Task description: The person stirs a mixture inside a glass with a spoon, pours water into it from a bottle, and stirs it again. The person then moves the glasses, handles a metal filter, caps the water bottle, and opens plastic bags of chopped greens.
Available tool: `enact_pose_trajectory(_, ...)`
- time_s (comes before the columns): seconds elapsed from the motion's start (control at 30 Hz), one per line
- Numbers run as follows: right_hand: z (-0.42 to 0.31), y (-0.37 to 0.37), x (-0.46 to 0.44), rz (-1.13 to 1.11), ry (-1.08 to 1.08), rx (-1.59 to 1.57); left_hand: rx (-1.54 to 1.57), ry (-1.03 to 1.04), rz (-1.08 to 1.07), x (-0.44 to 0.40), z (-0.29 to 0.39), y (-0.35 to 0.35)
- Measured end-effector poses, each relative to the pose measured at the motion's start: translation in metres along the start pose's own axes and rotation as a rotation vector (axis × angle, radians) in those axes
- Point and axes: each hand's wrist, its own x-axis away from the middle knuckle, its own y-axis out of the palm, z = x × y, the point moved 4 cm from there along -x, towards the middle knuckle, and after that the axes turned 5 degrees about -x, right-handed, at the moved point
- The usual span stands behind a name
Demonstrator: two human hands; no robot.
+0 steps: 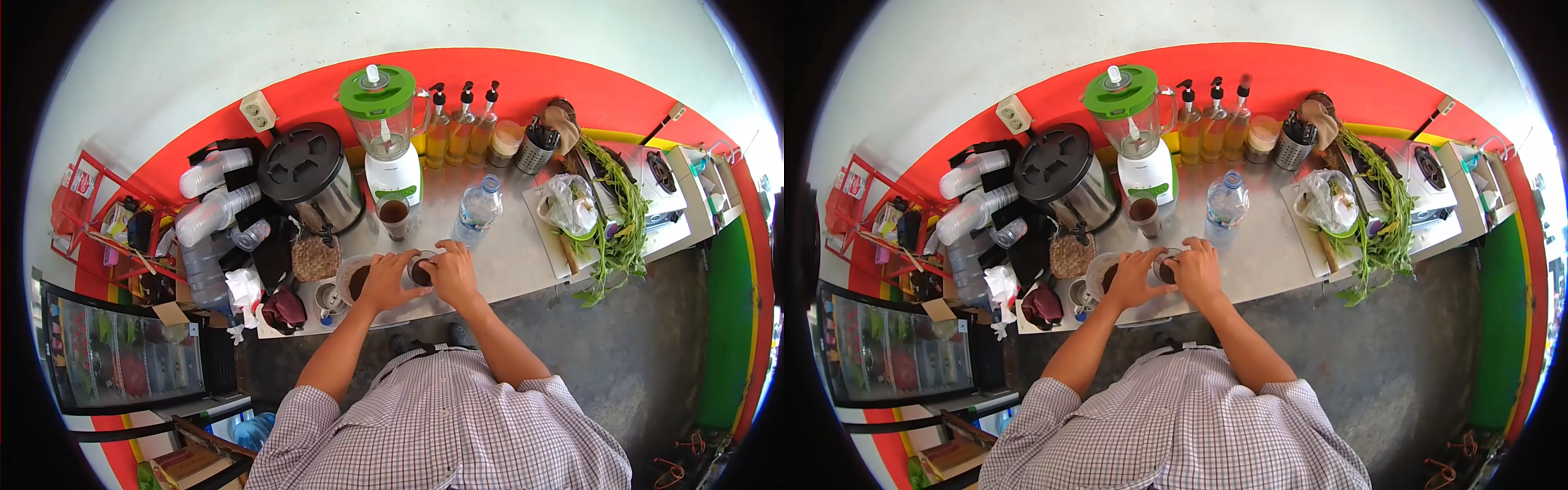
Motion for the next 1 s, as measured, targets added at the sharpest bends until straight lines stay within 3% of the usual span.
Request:
enact_pose_trajectory(0.1, 0.008, 0.007, 0.002, -0.186, 0.071, 0.051, -0.019, 0.003, 0.019, 0.001, -0.003, 0.002)
enact_pose_trajectory(0.2, 0.002, 0.001, 0.001, -0.007, -0.050, -0.141, 0.008, 0.017, 0.045, 0.002, -0.003, 0.002)
enact_pose_trajectory(0.33, 0.007, 0.002, 0.002, -0.039, -0.079, -0.069, 0.044, 0.008, 0.050, 0.002, -0.002, 0.001)
enact_pose_trajectory(0.43, 0.008, 0.005, 0.000, -0.207, -0.069, -0.053, 0.023, 0.002, 0.023, 0.000, 0.000, -0.003)
enact_pose_trajectory(0.5, 0.007, 0.000, 0.002, -0.038, -0.071, -0.233, 0.033, -0.011, -0.003, 0.001, -0.001, 0.000)
enact_pose_trajectory(0.6, 0.009, 0.002, 0.007, -0.147, -0.081, -0.038, 0.008, -0.008, 0.035, 0.004, -0.002, 0.005)
enact_pose_trajectory(0.83, -0.002, -0.007, -0.002, -0.013, -0.114, -0.224, 0.000, -0.007, 0.041, 0.001, 0.001, 0.000)
enact_pose_trajectory(0.9, 0.000, -0.002, -0.001, -0.195, -0.061, -0.005, -0.003, -0.004, 0.052, 0.001, -0.001, 0.004)
enact_pose_trajectory(1.0, 0.003, -0.001, 0.000, -0.204, -0.044, -0.045, -0.022, 0.013, 0.104, 0.003, -0.002, 0.002)
